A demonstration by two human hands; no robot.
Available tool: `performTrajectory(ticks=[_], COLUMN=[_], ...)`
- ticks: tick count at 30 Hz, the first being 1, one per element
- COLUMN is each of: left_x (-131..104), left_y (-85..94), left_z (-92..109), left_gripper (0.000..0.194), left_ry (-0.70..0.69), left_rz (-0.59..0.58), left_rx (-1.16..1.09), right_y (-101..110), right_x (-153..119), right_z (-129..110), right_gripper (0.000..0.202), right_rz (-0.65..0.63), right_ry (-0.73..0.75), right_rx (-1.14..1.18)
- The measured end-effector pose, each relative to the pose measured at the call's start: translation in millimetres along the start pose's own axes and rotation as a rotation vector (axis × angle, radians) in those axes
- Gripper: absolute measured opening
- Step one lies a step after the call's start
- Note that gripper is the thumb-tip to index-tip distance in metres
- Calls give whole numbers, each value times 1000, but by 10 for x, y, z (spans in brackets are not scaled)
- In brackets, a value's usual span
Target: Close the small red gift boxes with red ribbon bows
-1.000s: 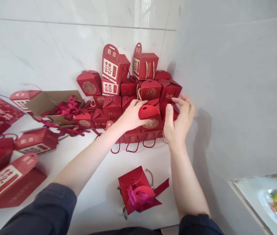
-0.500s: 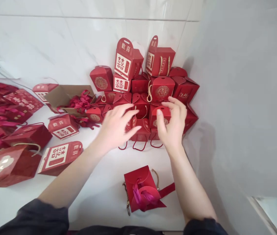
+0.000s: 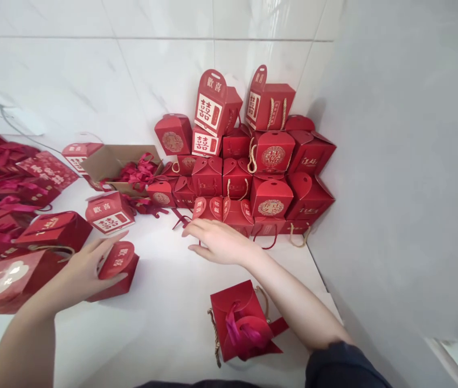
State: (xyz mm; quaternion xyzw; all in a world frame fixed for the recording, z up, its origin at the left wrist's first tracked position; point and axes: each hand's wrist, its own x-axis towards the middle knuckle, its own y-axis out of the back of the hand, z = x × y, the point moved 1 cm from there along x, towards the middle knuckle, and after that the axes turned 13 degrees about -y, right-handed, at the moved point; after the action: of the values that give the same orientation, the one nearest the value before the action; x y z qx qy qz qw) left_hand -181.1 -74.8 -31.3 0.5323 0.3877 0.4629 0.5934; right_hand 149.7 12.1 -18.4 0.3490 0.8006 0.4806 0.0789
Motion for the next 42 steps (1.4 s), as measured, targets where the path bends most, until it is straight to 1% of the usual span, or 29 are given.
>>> performTrajectory(ticks=[2,4,6,8,9,10,12,13,14,15,18,20,21,22,24,26,27,28,29,31,32,33,34,35,36,37,39,40,42], left_x=[122,291,500,745,885,1042,1412,1631,1868,2119,2811,3072,3107,3078,2864,2545,2383,2229,2086,1828,1708,1594,1484,1379,1281,1189,1040,983,905], left_y=[149,278,366,432,463,494,570,608,640,661,623,536,493,460,435,446,451,451,440,387,348,304,262,222,189,163,124,113,114], left_z=[124,325,587,870,1005,1128,1319,1388,1441,1484,1587,1666,1703,1729,1712,1544,1388,1184,940,398,134,-101,-297,-446,-544,-596,-570,-502,-278], left_gripper=[85,87,88,93,94,95,93,90,88,88,77,69,68,67,67,65,63,64,68,85,95,106,114,118,117,115,105,100,95], left_ry=[-20,-64,-151,-276,-338,-382,-408,-408,-406,-409,-427,-433,-422,-411,-384,-326,-252,-137,15,340,472,553,587,581,548,538,543,564,592], left_rz=[75,192,342,540,624,672,793,830,857,854,808,750,742,750,795,791,765,734,699,622,583,520,468,424,412,423,431,420,366], left_rx=[-120,-277,-466,-573,-604,-627,-664,-671,-665,-638,-590,-554,-529,-494,-387,-233,-158,-91,-36,17,9,-21,-54,-87,-108,-123,-143,-144,-117], right_y=[-35,-44,-26,21,56,98,200,257,314,371,522,599,631,661,721,788,824,858,890,940,956,965,968,966,962,955,940,932,916], right_x=[-43,-81,-96,-97,-99,-107,-151,-187,-231,-281,-437,-531,-574,-615,-699,-785,-828,-867,-902,-952,-966,-973,-974,-970,-962,-953,-933,-923,-905], right_z=[-23,-54,-83,-92,-84,-66,-7,30,68,105,195,233,244,252,258,257,256,254,253,247,244,242,241,241,242,243,246,247,248], right_gripper=[36,57,83,96,96,92,81,75,70,66,57,53,52,51,51,51,50,50,50,49,49,48,47,47,47,47,48,48,48], right_rz=[-14,15,80,194,279,380,596,691,774,842,985,1044,1063,1079,1110,1158,1189,1219,1247,1297,1312,1321,1320,1312,1301,1289,1273,1269,1259], right_ry=[-38,-72,-88,-105,-127,-163,-259,-305,-340,-364,-391,-399,-402,-404,-408,-404,-394,-377,-356,-311,-300,-299,-308,-318,-325,-329,-330,-335,-355], right_rx=[56,130,203,250,260,263,268,277,290,306,331,317,303,289,269,275,287,302,317,324,319,312,309,313,321,330,336,334,326])
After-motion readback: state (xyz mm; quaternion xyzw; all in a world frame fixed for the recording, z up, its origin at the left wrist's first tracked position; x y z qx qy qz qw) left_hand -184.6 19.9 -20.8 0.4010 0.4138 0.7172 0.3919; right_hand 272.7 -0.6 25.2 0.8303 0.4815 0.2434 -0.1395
